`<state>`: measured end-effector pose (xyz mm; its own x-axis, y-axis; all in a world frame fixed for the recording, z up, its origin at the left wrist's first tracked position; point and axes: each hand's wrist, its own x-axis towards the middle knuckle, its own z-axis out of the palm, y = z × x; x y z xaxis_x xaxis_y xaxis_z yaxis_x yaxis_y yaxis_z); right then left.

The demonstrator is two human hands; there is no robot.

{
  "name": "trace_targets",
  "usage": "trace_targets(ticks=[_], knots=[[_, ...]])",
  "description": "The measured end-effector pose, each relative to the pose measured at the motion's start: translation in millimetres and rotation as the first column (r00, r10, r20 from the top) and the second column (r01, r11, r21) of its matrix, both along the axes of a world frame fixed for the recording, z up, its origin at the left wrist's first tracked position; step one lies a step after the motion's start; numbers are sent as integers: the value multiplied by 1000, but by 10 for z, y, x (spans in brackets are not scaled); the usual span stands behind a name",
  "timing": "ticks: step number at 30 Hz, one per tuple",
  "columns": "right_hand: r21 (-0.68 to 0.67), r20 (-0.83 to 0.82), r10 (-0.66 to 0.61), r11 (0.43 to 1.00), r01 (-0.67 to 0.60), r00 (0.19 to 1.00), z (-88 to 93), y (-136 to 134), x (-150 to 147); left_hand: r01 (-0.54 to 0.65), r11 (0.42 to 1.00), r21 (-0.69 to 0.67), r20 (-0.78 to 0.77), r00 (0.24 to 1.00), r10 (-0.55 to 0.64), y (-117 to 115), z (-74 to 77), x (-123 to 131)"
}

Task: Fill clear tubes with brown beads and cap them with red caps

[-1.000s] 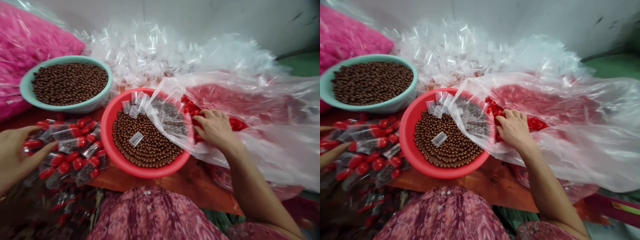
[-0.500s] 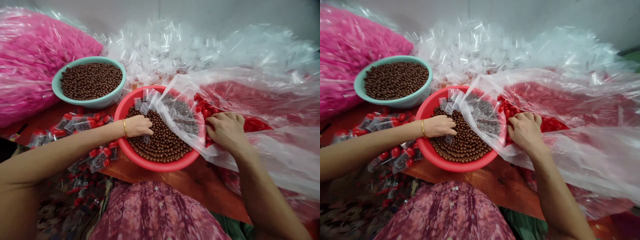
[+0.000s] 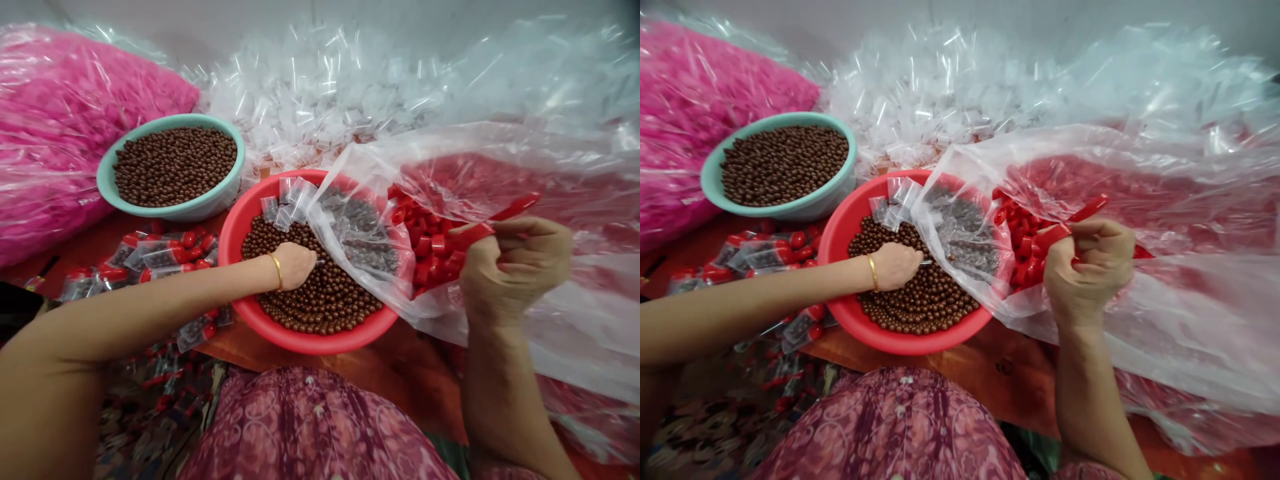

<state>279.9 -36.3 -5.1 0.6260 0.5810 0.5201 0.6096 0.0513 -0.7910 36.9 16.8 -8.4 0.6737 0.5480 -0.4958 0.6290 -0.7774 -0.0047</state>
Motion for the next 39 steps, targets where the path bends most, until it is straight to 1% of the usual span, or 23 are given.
trace_targets(ticks=[1, 3, 5, 7, 8, 9, 11, 12, 14, 15, 17, 19, 21, 23, 25, 27, 29, 31, 33, 34, 39], knots=[[93, -108, 38, 995, -28, 993, 34, -3, -35, -13, 1000, -27, 27, 1000, 14, 11, -48, 78], [256, -312, 138, 965, -56, 940, 101, -16, -105, -40, 996, -79, 121, 991, 50, 38, -148, 206], [311, -474, 241, 946, -95, 847, 150, -48, -169, -103, 983, -151, 235, 962, 137, 73, -245, 285], [312, -611, 337, 934, -173, 717, 170, -103, -219, -183, 945, -272, 338, 901, 272, 117, -325, 308], [313, -665, 380, 923, -223, 642, 171, -136, -238, -204, 913, -355, 386, 857, 341, 142, -354, 298], [320, -707, 416, 909, -266, 571, 168, -168, -254, -199, 873, -446, 432, 806, 405, 168, -371, 272], [349, -753, 467, 881, -320, 463, 162, -228, -283, -126, 766, -630, 483, 709, 514, 214, -362, 172], [358, -764, 479, 872, -333, 432, 163, -252, -299, -78, 702, -708, 483, 671, 562, 230, -334, 100], [356, -772, 494, 857, -372, 401, 174, -287, -345, 4, 569, -822, 449, 620, 643, 239, -243, -71], [341, -772, 502, 844, -414, 389, 179, -298, -379, 32, 510, -860, 425, 598, 680, 228, -186, -161], [285, -764, 515, 810, -513, 388, 177, -308, -473, 72, 409, -910, 381, 539, 751, 176, -70, -316], [198, -750, 509, 782, -591, 422, 147, -305, -596, 98, 314, -944, 322, 480, 816, 94, 27, -409], [106, -726, 507, 750, -653, 464, 100, -291, -723, 116, 224, -968, 252, 422, 871, 6, 90, -428], [17, -684, 524, 707, -707, 507, 57, -268, -821, 137, 167, -976, 206, 360, 910, -63, 118, -390], [-62, -642, 547, 661, -747, 538, 37, -234, -873, 172, 142, -975, 191, 322, 927, -106, 126, -326], [-97, -637, 553, 634, -767, 537, 40, -194, -887, 205, 144, -968, 204, 313, 928, -126, 127, -271], [-74, -675, 539, 630, -773, 504, 49, -153, -887, 226, 169, -959, 236, 312, 920, -135, 127, -242], [-35, -714, 518, 646, -763, 471, 48, -121, -899, 221, 209, -952, 270, 293, 917, -143, 124, -240], [-17, -725, 508, 662, -750, 465, 27, -103, -932, 195, 239, -951, 287, 277, 917, -152, 116, -250], [-20, -720, 512, 660, -751, 469, 11, -100, -955, 180, 248, -952, 290, 272, 917, -157, 111, -254], [-114, -612, 591, 591, -798, 525, -41, -107, -1060, 144, 275, -951, 306, 301, 903, -170, 114, -245]])
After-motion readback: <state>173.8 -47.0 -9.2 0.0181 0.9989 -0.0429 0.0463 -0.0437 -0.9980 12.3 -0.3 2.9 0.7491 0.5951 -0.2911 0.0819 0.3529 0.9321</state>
